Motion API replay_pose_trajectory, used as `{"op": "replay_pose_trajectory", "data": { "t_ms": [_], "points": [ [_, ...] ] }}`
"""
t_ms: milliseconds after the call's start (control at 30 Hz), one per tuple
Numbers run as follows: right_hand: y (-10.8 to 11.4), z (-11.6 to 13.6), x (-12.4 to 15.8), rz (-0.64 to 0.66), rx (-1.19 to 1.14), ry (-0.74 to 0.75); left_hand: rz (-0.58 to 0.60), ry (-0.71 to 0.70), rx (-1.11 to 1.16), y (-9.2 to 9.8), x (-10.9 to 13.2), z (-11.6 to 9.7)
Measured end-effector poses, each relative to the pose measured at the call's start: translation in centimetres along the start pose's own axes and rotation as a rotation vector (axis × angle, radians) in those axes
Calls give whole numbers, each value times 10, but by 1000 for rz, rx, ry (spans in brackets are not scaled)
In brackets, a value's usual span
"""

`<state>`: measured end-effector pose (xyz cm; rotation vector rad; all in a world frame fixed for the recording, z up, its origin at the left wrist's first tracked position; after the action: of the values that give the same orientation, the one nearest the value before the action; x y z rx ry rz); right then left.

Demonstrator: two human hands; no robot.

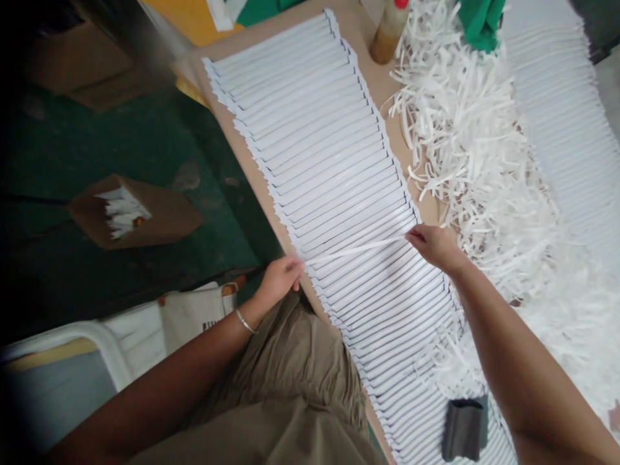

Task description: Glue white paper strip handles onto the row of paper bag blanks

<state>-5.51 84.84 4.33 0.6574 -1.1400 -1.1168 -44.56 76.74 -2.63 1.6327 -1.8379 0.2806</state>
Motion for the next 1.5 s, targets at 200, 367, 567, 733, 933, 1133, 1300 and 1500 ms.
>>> {"op": "replay_pose_trajectory", "data": {
  "t_ms": [200, 367, 567, 733, 933, 1133, 1300, 1500],
  "points": [
    [5, -16, -24, -60, -15, -146, -68, -11, -30, -6, -4, -8],
    [3, -15, -38, -94, -98, -164, -132, -8, -102, -13, -9, -7],
    [3, -15, -52, -191, -76, -190, -224, -42, -192, -17, -15, -2],
    [3, -12, -62, -230, -60, -178, -225, -47, -216, -19, -16, 0],
    [2, -2, -69, -279, -45, -164, -253, -31, -227, -21, -17, 0],
    [-7, -6, -79, -319, -5, -145, -289, -81, -253, -23, -19, 5],
    [-18, -10, -87, -349, 57, -84, -302, -123, -260, -24, -21, 9],
    [-31, -16, -91, -359, 97, -43, -296, -100, -280, -25, -24, 8]
  ]
}}
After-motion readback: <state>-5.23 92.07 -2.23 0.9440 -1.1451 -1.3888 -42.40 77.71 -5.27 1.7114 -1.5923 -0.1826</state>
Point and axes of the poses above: each hand's wrist, its own x-axis away from the middle knuckle, its own y-axis out of the back of the hand, z = x × y, the point moved 2 cm from there along -x, towards the middle knuckle, and after that the axes turned 6 degrees about -z, right-handed, at the moved point
